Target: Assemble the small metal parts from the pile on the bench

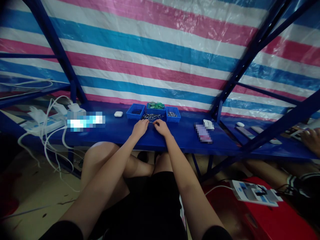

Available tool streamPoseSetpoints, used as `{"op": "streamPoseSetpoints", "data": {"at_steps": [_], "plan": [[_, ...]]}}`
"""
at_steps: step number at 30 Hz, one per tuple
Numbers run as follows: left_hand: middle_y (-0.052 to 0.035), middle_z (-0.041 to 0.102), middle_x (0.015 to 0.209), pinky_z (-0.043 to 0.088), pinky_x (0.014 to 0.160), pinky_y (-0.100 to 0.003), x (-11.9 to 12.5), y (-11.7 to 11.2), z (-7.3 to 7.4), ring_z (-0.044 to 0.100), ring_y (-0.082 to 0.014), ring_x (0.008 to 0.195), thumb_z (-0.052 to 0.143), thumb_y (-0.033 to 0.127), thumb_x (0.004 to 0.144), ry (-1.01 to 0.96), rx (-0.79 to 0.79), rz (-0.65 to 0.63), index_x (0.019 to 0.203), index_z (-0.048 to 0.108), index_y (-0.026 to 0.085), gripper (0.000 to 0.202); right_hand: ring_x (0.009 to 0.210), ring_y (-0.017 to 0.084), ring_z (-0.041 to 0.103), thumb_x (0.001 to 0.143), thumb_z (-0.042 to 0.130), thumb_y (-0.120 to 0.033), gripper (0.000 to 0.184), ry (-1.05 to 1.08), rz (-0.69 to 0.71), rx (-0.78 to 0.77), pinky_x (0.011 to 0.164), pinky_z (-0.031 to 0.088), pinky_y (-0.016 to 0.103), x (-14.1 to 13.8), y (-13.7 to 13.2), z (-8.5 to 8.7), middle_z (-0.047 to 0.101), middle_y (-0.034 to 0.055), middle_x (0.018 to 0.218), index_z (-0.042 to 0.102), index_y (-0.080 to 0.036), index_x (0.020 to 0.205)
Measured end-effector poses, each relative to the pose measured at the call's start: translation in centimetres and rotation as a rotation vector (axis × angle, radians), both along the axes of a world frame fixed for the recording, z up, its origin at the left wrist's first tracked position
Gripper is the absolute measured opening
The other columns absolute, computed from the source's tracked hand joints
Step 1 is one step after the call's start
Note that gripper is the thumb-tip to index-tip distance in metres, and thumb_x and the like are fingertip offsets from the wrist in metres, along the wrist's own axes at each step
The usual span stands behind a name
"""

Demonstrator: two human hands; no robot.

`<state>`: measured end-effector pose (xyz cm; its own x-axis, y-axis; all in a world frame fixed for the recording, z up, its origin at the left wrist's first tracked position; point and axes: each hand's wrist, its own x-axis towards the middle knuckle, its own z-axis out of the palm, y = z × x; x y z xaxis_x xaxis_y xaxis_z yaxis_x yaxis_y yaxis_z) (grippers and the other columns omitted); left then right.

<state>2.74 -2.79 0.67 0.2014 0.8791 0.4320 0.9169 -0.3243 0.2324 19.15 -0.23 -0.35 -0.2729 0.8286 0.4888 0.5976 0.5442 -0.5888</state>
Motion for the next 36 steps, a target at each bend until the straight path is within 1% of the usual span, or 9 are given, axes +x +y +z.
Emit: {"op": "streamPoseSetpoints", "data": {"at_steps": [4,7,9,11,14,17,24,30,36], "plan": [[-0.0093,0.063,0.102,0.042,0.080,-0.029,0.1,-0.2,0.1,0.056,-0.0199,0.096,0.031,0.032,0.092,-0.031,0.007,0.045,0.108,0.054,0.018,0.031,0.079,0.016,0.057,0.076,0.046,-0.023,0.020,0.120,-0.086,0.014,0.081,0.045,0.030,0.5,0.6,-0.1,0.063,0.0041,0.086,0.064,-0.018,0.081],[-0.0097,0.063,0.100,0.042,0.080,-0.029,0.1,-0.2,0.0,0.056,-0.0203,0.096,0.033,0.030,0.091,-0.017,-0.010,0.043,0.105,0.055,0.017,0.029,0.086,0.018,0.058,0.079,0.043,-0.029,0.031,0.306,-0.252,0.001,0.084,0.045,0.033,1.2,1.0,-0.2,0.063,0.0083,0.101,0.062,-0.016,0.099],[-0.0097,0.063,0.100,0.042,0.080,-0.029,0.1,-0.1,-0.1,0.055,-0.0204,0.096,0.035,0.028,0.090,-0.014,-0.014,0.032,0.105,0.055,0.017,0.027,0.092,0.019,0.059,0.080,0.043,-0.031,0.044,0.410,-0.311,-0.046,0.082,0.046,0.034,1.5,1.2,-0.2,0.056,0.0110,0.118,0.050,-0.017,0.121],[-0.0094,0.063,0.100,0.042,0.080,-0.029,0.0,0.0,-0.3,0.055,-0.0204,0.096,0.035,0.026,0.090,-0.013,-0.014,0.027,0.105,0.055,0.017,0.027,0.093,0.018,0.059,0.078,0.048,-0.032,0.055,0.419,-0.289,-0.079,0.082,0.047,0.032,1.5,1.2,-0.4,0.049,0.0112,0.128,0.039,-0.019,0.131],[-0.0089,0.063,0.100,0.042,0.080,-0.030,-0.1,0.1,-0.4,0.054,-0.0208,0.095,0.036,0.024,0.089,-0.008,-0.002,0.025,0.105,0.056,0.017,0.027,0.091,0.015,0.059,0.078,0.051,-0.028,0.047,0.246,-0.199,-0.078,0.085,0.046,0.030,1.1,1.0,-0.6,0.056,0.0085,0.119,0.049,-0.018,0.124],[-0.0088,0.063,0.099,0.042,0.081,-0.031,-0.1,0.2,-0.5,0.054,-0.0214,0.095,0.037,0.022,0.088,-0.004,0.009,0.020,0.105,0.057,0.017,0.027,0.095,0.016,0.057,0.080,0.048,-0.025,0.034,-0.011,-0.178,-0.036,0.090,0.043,0.029,0.5,0.7,-0.6,0.061,0.0075,0.108,0.058,-0.016,0.112],[-0.0099,0.062,0.099,0.041,0.082,-0.032,-0.1,0.1,-0.5,0.052,-0.0229,0.098,0.037,0.023,0.087,0.009,0.012,0.050,0.104,0.058,0.017,0.028,0.104,0.023,0.050,0.086,0.043,-0.027,0.035,-0.502,-0.218,0.017,0.089,0.040,0.035,-1.0,-0.8,0.2,0.056,0.0101,0.115,0.053,-0.019,0.119],[-0.0104,0.061,0.100,0.040,0.083,-0.032,-0.2,-0.2,-0.1,0.051,-0.0225,0.099,0.037,0.024,0.087,0.007,-0.027,0.060,0.101,0.058,0.016,0.026,0.105,0.025,0.050,0.086,0.046,-0.033,0.041,-0.560,-0.313,-0.050,0.086,0.042,0.036,-3.0,0.7,1.0,0.053,0.0110,0.120,0.047,-0.021,0.125],[-0.0109,0.061,0.100,0.040,0.083,-0.033,-0.1,-0.4,0.0,0.050,-0.0229,0.100,0.036,0.024,0.088,0.008,-0.032,0.059,0.099,0.058,0.016,0.026,0.100,0.023,0.051,0.088,0.043,-0.029,0.026,-0.556,-0.381,-0.080,0.082,0.043,0.033,-4.5,1.7,1.2,0.057,0.0100,0.110,0.057,-0.020,0.108]]}}
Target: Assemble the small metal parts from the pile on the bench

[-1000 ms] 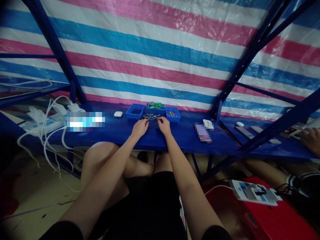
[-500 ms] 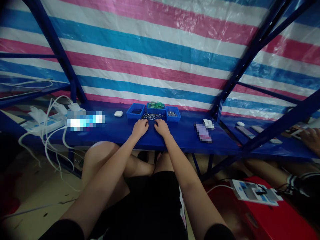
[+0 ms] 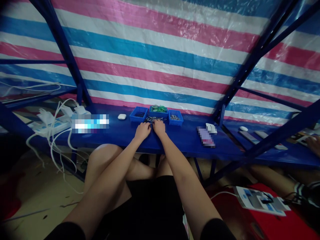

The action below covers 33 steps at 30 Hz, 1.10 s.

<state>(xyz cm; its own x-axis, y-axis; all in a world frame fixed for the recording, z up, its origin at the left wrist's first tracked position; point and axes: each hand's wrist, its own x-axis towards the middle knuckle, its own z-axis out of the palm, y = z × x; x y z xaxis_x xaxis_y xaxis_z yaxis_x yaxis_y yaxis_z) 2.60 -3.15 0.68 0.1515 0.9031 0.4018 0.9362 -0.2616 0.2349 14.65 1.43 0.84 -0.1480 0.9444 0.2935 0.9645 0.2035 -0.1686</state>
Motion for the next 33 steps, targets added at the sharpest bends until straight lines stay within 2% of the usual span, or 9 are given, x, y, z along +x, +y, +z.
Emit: {"op": "streamPoseSetpoints", "data": {"at_steps": [7,11,19,26,30,33], "plan": [[-0.0102,0.061,0.099,0.040,0.082,-0.033,0.0,0.0,-0.1,0.050,-0.0229,0.098,0.036,0.023,0.087,-0.002,0.024,-0.009,0.098,0.058,0.016,0.026,0.098,0.021,0.049,0.092,0.034,-0.026,0.028,-0.057,0.032,0.086,0.082,0.041,0.030,0.5,-0.8,-0.1,0.056,0.0113,0.108,0.057,-0.018,0.104],[-0.0097,0.061,0.098,0.040,0.081,-0.034,0.0,0.1,-0.1,0.051,-0.0230,0.097,0.037,0.023,0.087,0.003,0.033,-0.006,0.099,0.058,0.017,0.025,0.095,0.020,0.050,0.091,0.035,-0.024,0.026,-0.063,0.087,0.063,0.083,0.039,0.030,1.5,-1.4,-0.3,0.057,0.0105,0.106,0.058,-0.018,0.103],[-0.0091,0.062,0.098,0.041,0.080,-0.031,0.0,0.4,-0.3,0.051,-0.0216,0.095,0.036,0.024,0.087,0.024,0.025,-0.048,0.102,0.059,0.017,0.028,0.096,0.019,0.051,0.089,0.038,-0.019,0.025,0.081,0.085,0.058,0.083,0.039,0.028,2.5,-2.2,-1.0,0.059,0.0089,0.102,0.058,-0.018,0.105],[-0.0092,0.062,0.101,0.041,0.083,-0.030,0.1,0.5,-0.1,0.052,-0.0211,0.096,0.039,0.028,0.088,0.035,-0.010,-0.108,0.103,0.060,0.018,0.028,0.095,0.015,0.052,0.085,0.041,-0.012,0.026,0.234,0.317,0.046,0.087,0.038,0.026,2.7,-1.5,-1.0,0.060,0.0064,0.101,0.057,-0.017,0.105],[-0.0094,0.063,0.099,0.041,0.082,-0.031,0.0,0.4,0.0,0.053,-0.0210,0.095,0.038,0.027,0.089,0.025,-0.024,-0.129,0.102,0.061,0.018,0.028,0.094,0.015,0.053,0.085,0.042,-0.014,0.025,0.284,0.339,0.048,0.085,0.039,0.026,2.7,-1.6,-1.0,0.061,0.0054,0.098,0.058,-0.017,0.104],[-0.0103,0.063,0.098,0.041,0.083,-0.032,0.1,0.4,-0.1,0.054,-0.0214,0.096,0.035,0.025,0.090,0.010,-0.013,-0.097,0.101,0.060,0.017,0.029,0.092,0.015,0.053,0.086,0.045,-0.020,0.025,0.302,0.300,0.077,0.085,0.039,0.027,2.8,-1.5,-1.0,0.060,0.0068,0.101,0.058,-0.016,0.106]]}}
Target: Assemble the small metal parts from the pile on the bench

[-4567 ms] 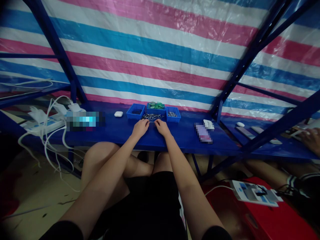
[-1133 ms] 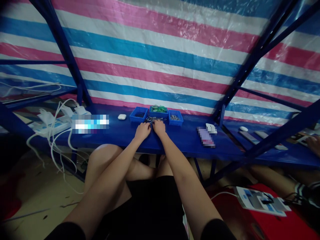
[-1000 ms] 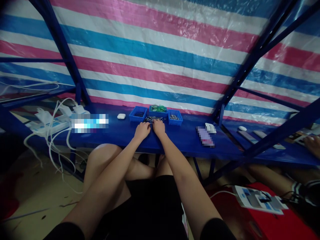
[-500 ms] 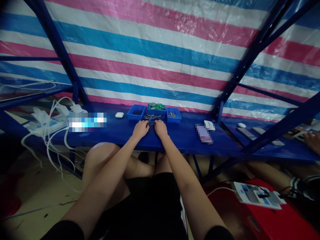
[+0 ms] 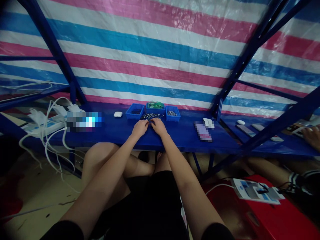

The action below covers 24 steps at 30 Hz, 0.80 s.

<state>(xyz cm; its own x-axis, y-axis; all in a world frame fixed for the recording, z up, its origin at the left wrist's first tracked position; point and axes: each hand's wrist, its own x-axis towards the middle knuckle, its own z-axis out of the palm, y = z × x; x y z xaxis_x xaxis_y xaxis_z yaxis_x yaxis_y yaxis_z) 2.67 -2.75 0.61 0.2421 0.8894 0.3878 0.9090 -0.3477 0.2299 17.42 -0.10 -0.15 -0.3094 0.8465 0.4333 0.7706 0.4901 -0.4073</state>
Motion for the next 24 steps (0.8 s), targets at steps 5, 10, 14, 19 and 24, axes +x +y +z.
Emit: {"op": "streamPoseSetpoints", "data": {"at_steps": [5,10,14,19,24], "plan": [[-0.0101,0.062,0.099,0.040,0.084,-0.031,0.10,-0.14,-0.04,0.054,-0.0207,0.097,0.032,0.025,0.091,-0.020,0.009,0.029,0.105,0.058,0.017,0.030,0.094,0.016,0.052,0.087,0.046,-0.025,0.024,-0.073,-0.025,-0.024,0.089,0.038,0.029,0.02,0.15,-0.23,0.061,0.0069,0.099,0.062,-0.017,0.103],[-0.0093,0.061,0.100,0.041,0.082,-0.029,0.05,-0.21,0.00,0.055,-0.0199,0.095,0.033,0.025,0.091,-0.035,0.021,0.053,0.105,0.057,0.017,0.029,0.095,0.016,0.052,0.086,0.046,-0.019,0.023,-0.132,-0.011,-0.026,0.088,0.038,0.027,-0.01,0.17,-0.33,0.062,0.0064,0.099,0.061,-0.017,0.103],[-0.0080,0.061,0.101,0.042,0.080,-0.028,-0.03,-0.13,-0.04,0.054,-0.0199,0.096,0.040,0.028,0.088,-0.034,0.023,-0.014,0.102,0.058,0.019,0.024,0.095,0.015,0.054,0.087,0.043,-0.016,0.025,-0.115,0.011,-0.024,0.087,0.038,0.026,-0.02,0.25,-0.30,0.063,0.0058,0.101,0.060,-0.018,0.105],[-0.0080,0.061,0.100,0.043,0.081,-0.028,0.02,0.04,0.01,0.054,-0.0196,0.098,0.041,0.027,0.088,-0.057,0.010,-0.040,0.102,0.059,0.019,0.024,0.095,0.015,0.056,0.086,0.044,-0.015,0.025,-0.061,0.026,-0.025,0.086,0.040,0.026,-0.02,0.20,-0.21,0.064,0.0051,0.101,0.061,-0.018,0.105],[-0.0060,0.062,0.099,0.044,0.078,-0.025,-0.09,0.38,0.19,0.055,-0.0175,0.095,0.042,0.029,0.087,-0.161,-0.015,-0.060,0.103,0.060,0.021,0.025,0.094,0.015,0.057,0.086,0.045,-0.018,0.024,-0.074,0.005,-0.054,0.085,0.040,0.025,-0.12,0.04,0.03,0.065,0.0056,0.100,0.062,-0.018,0.104]]}}
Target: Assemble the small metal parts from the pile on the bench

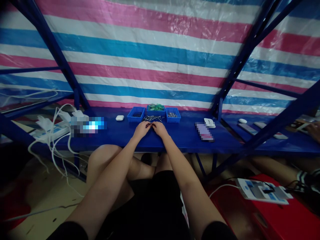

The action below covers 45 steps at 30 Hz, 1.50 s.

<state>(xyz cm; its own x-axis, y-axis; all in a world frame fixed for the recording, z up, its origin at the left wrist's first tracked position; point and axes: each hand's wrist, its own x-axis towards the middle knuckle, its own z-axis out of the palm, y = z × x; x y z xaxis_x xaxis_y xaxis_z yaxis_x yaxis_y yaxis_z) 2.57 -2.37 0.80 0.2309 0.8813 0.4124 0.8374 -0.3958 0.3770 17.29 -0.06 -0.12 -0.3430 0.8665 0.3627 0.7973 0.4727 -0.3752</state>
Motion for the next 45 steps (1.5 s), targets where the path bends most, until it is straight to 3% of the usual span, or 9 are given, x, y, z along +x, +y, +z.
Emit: {"op": "streamPoseSetpoints", "data": {"at_steps": [10,19,23,31,38,45], "plan": [[-0.0055,0.064,0.096,0.044,0.075,-0.025,0.6,-0.4,0.5,0.057,-0.0175,0.093,0.047,0.027,0.083,0.000,-0.046,0.021,0.100,0.059,0.021,0.021,0.096,0.015,0.056,0.085,0.047,-0.016,0.027,-0.042,-0.009,-0.011,0.086,0.040,0.025,0.0,-0.1,0.2,0.064,0.0066,0.102,0.063,-0.018,0.106],[-0.0046,0.064,0.090,0.043,0.071,-0.025,0.2,-0.3,0.2,0.058,-0.0173,0.083,0.048,0.029,0.081,-0.087,-0.021,0.027,0.096,0.056,0.020,0.020,0.099,0.014,0.057,0.086,0.040,-0.014,0.030,0.093,-0.020,0.001,0.088,0.041,0.024,0.2,-0.2,0.1,0.064,0.0038,0.106,0.062,-0.020,0.106],[-0.0045,0.064,0.085,0.042,0.069,-0.025,0.4,-0.5,0.0,0.059,-0.0180,0.080,0.047,0.031,0.082,-0.035,-0.026,0.033,0.098,0.055,0.021,0.021,0.094,0.014,0.058,0.086,0.039,-0.017,0.028,0.146,-0.013,0.007,0.085,0.041,0.024,0.3,-0.2,0.0,0.066,0.0035,0.102,0.062,-0.020,0.102],[-0.0082,0.063,0.100,0.042,0.079,-0.026,0.5,-0.7,0.2,0.056,-0.0191,0.097,0.042,0.025,0.086,0.027,-0.019,0.084,0.101,0.057,0.018,0.023,0.078,0.013,0.060,0.091,0.030,-0.033,0.033,0.350,-0.053,-0.001,0.075,0.043,0.022,0.7,0.1,-0.2,0.066,0.0013,0.084,0.059,-0.020,0.100],[-0.0066,0.062,0.096,0.043,0.076,-0.026,0.5,-0.4,-0.3,0.055,-0.0191,0.094,0.043,0.025,0.085,0.025,0.056,0.009,0.097,0.057,0.019,0.020,0.081,0.015,0.057,0.088,0.039,-0.030,0.026,0.231,-0.026,0.059,0.077,0.040,0.024,0.6,0.3,-0.5,0.064,0.0028,0.087,0.062,-0.019,0.088],[-0.0056,0.062,0.094,0.044,0.073,-0.026,0.5,-0.7,0.0,0.056,-0.0185,0.092,0.043,0.027,0.086,-0.016,0.086,-0.029,0.095,0.056,0.020,0.018,0.082,0.017,0.056,0.085,0.044,-0.025,0.020,0.166,0.013,0.066,0.075,0.039,0.026,0.5,0.6,-0.8,0.064,0.0050,0.086,0.063,-0.019,0.088]]}}
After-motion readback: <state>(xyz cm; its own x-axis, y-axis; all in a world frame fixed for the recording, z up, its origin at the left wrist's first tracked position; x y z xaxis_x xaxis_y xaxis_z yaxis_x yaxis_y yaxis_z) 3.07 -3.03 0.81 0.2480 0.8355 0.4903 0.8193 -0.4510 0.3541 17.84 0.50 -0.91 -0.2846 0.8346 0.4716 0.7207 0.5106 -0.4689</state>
